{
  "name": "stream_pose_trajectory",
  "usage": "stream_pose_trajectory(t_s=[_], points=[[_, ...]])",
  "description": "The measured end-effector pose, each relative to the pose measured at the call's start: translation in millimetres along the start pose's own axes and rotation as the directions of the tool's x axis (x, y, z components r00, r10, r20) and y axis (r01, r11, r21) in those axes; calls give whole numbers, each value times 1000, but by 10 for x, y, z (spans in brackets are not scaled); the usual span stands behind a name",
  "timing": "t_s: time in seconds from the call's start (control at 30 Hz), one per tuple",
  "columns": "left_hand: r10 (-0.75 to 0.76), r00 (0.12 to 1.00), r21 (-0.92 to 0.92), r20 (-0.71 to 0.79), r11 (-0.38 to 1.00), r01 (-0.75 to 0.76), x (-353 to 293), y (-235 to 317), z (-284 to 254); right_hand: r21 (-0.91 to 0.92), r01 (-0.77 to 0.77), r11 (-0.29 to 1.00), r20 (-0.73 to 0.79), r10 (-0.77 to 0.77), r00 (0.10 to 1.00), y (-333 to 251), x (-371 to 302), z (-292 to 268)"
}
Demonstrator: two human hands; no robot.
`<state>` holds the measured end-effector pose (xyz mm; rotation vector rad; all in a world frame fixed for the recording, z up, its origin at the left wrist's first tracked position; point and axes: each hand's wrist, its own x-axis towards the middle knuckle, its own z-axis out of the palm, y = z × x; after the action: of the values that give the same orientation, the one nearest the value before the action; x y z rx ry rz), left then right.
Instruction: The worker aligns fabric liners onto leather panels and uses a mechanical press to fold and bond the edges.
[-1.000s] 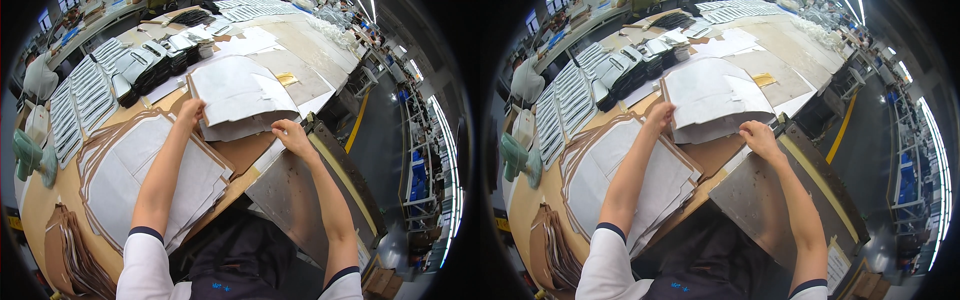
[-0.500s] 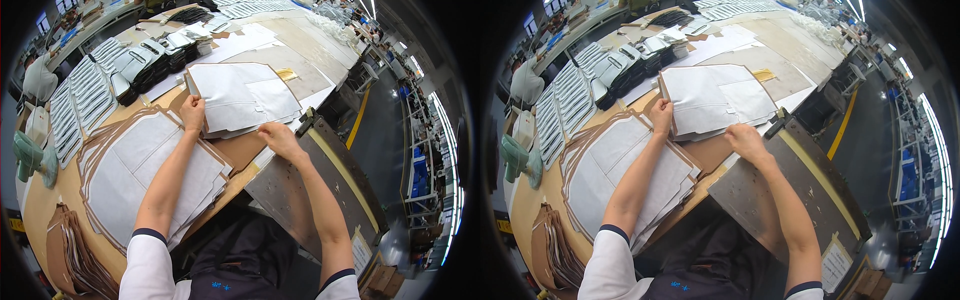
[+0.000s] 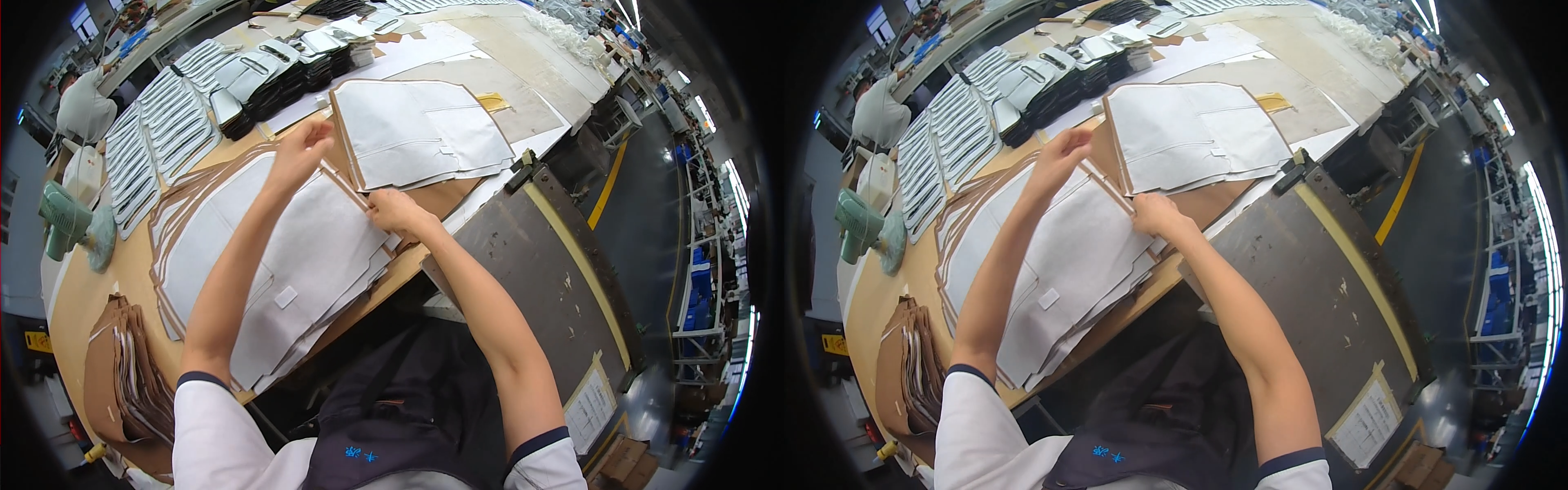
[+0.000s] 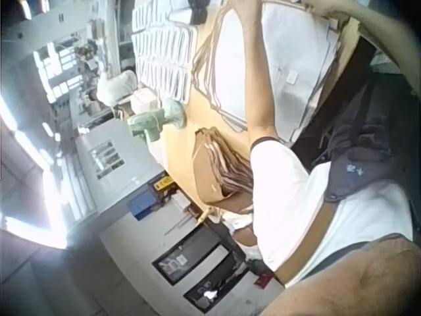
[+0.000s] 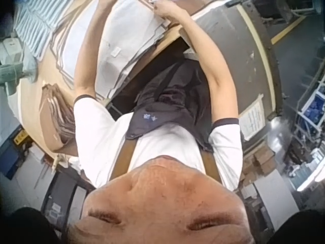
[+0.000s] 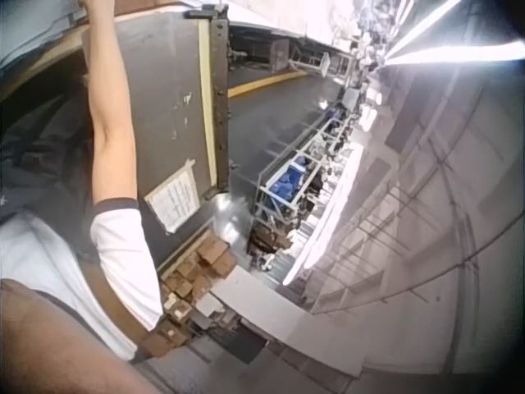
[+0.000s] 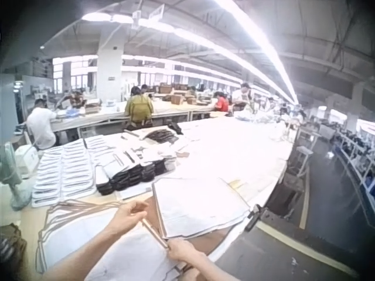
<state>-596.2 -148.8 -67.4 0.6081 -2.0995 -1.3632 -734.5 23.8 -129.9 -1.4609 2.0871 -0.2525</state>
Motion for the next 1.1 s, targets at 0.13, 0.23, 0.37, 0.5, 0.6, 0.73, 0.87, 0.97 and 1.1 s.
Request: stream_pose_trajectory(t_s=[0.13,0.23,0.37,0.5,0.6,0.73,0.87,0.97,1.1], points=[[115,982,266,151,952,-152,-1361,417,-555,139,-158,978,-127,176,976,-20,76,74],[11,975,581,223,801,-142,-2381,461,-643,132,-155,979,-75,166,983,-335,-15,53],[125,986,720,112,674,-167,-2828,543,-365,23,-72,997,-302,75,950,-66,-34,277],[157,987,722,45,677,-141,-2929,424,-381,190,-162,968,-178,197,964,-185,-80,205],[202,978,744,43,647,-166,-2942,447,-363,139,-242,960,-201,266,943,-282,-152,187],[264,964,710,-22,683,-171,-3036,411,-377,94,-26,995,-688,84,721,-463,-244,169],[310,945,687,-102,710,-159,-3231,455,-448,142,353,925,-859,-62,507,-1405,-840,-602],[412,890,704,-194,690,-166,-3238,539,-561,105,517,850,-944,-78,321,-1737,-1428,-1190],[455,861,642,-227,735,-219,-3031,1008,-605,87,530,844,-984,-11,179,-1478,-2554,-1831]])
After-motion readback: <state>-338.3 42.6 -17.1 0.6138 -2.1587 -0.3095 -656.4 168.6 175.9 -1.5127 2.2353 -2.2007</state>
